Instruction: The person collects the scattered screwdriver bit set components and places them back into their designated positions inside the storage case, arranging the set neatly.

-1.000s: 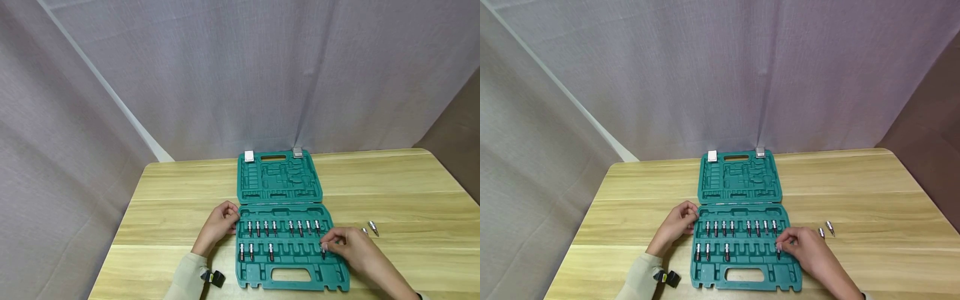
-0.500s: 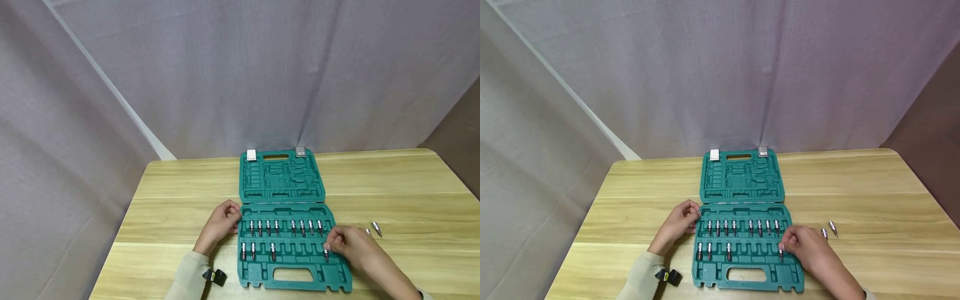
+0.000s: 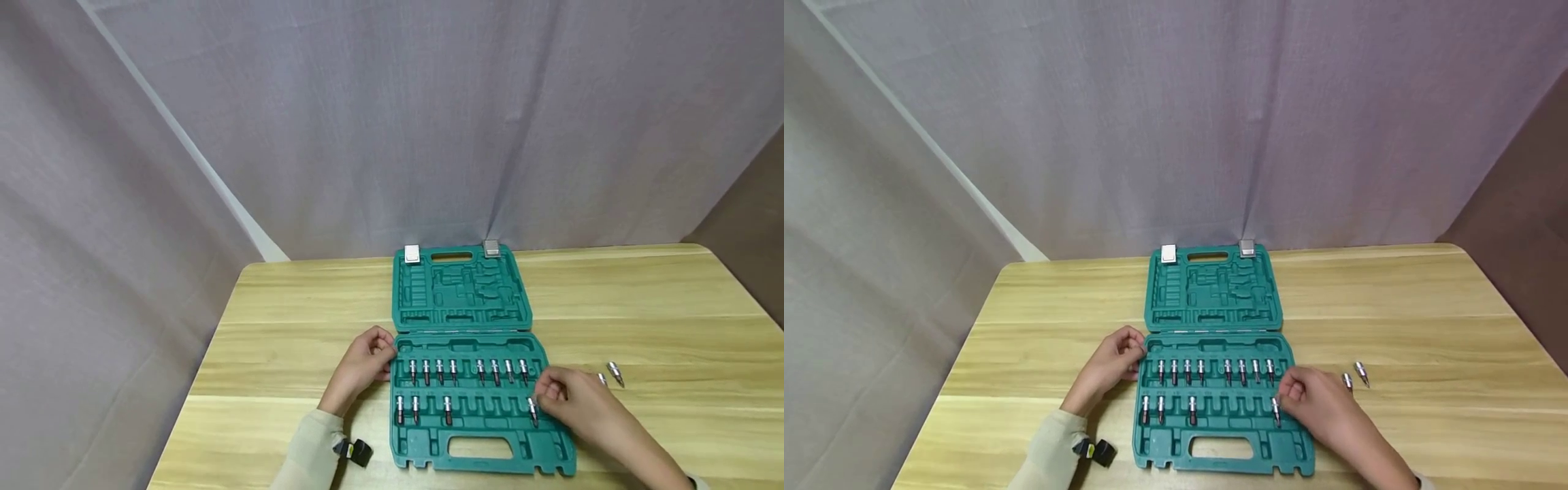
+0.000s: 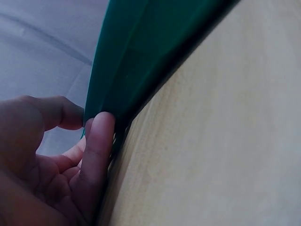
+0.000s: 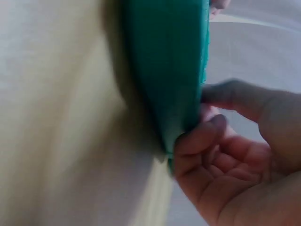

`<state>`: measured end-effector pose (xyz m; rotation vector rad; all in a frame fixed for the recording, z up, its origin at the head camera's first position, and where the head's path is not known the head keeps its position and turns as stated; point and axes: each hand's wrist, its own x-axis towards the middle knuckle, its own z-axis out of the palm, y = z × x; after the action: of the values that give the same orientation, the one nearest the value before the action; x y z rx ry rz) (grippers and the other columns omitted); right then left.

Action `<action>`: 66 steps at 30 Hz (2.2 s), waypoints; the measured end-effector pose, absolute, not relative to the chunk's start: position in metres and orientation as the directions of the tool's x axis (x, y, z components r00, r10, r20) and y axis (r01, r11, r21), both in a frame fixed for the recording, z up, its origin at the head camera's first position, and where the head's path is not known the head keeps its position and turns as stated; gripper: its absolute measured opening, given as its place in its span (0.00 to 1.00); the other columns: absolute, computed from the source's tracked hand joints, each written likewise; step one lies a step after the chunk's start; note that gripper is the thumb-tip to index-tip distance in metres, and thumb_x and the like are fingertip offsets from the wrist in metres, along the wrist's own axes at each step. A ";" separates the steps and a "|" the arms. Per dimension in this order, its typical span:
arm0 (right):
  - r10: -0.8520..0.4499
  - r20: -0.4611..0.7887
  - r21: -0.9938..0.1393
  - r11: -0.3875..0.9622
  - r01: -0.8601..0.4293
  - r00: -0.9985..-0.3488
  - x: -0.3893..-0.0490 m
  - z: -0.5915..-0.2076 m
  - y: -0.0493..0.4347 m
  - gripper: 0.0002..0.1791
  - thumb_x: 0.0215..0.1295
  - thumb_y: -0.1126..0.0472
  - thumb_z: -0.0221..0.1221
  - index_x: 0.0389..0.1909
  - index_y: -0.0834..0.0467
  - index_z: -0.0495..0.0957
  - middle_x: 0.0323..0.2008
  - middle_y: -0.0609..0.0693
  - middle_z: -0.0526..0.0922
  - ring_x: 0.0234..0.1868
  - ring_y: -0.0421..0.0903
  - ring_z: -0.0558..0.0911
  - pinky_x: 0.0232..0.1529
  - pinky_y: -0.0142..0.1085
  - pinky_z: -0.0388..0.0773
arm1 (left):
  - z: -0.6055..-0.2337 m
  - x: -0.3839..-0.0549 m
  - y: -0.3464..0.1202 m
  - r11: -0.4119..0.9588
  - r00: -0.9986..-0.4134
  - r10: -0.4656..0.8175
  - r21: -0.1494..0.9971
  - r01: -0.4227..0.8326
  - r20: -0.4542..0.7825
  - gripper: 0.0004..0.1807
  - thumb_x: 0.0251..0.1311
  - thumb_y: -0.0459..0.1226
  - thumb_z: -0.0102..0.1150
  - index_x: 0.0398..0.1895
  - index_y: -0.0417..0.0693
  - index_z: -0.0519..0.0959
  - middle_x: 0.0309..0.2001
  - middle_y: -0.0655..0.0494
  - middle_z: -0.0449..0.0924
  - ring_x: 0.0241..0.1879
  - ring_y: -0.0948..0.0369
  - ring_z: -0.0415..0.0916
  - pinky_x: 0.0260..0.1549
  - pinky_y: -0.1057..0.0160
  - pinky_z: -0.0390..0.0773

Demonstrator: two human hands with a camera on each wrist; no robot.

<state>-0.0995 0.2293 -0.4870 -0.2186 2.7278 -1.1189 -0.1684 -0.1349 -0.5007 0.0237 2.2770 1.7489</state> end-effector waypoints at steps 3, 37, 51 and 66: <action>-0.161 -0.044 -0.734 0.674 -0.077 -0.986 -0.097 -0.489 0.238 0.03 0.73 0.65 0.64 0.37 0.56 0.83 0.27 0.44 0.77 0.27 0.35 0.70 0.26 0.29 0.71 | -0.502 -0.169 -0.134 0.276 -0.964 0.174 0.949 -0.151 -0.204 0.07 0.69 0.31 0.58 0.47 0.39 0.76 0.35 0.55 0.74 0.27 0.62 0.74 0.24 0.66 0.85; -0.053 -0.005 -0.499 0.866 -0.043 -0.999 -0.119 -0.504 0.314 0.11 0.74 0.63 0.64 0.42 0.70 0.79 0.32 0.52 0.82 0.33 0.47 0.78 0.32 0.45 0.76 | -0.504 -0.169 -0.135 0.288 -0.967 0.175 0.949 -0.128 -0.184 0.07 0.69 0.32 0.58 0.47 0.38 0.76 0.34 0.54 0.74 0.26 0.62 0.74 0.24 0.66 0.85; -0.046 0.012 -0.497 0.867 -0.046 -0.999 -0.117 -0.502 0.318 0.02 0.68 0.70 0.64 0.39 0.64 0.81 0.30 0.49 0.81 0.32 0.45 0.76 0.31 0.42 0.74 | -0.504 -0.169 -0.135 0.288 -0.966 0.173 0.948 -0.138 -0.193 0.08 0.69 0.32 0.58 0.48 0.38 0.76 0.35 0.54 0.74 0.27 0.61 0.75 0.26 0.65 0.86; -0.004 0.111 -0.515 0.855 -0.061 -0.994 -0.108 -0.492 0.309 0.06 0.70 0.70 0.63 0.45 0.66 0.83 0.34 0.52 0.82 0.34 0.45 0.77 0.30 0.35 0.75 | -0.502 -0.168 -0.136 0.290 -0.964 0.168 0.945 -0.153 -0.207 0.08 0.69 0.32 0.58 0.48 0.39 0.76 0.35 0.54 0.74 0.28 0.60 0.74 0.26 0.64 0.86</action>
<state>-0.1076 0.3091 -0.4920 -0.0555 3.1276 -0.8744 -0.1682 -0.1357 -0.5022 0.0143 2.2945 1.7264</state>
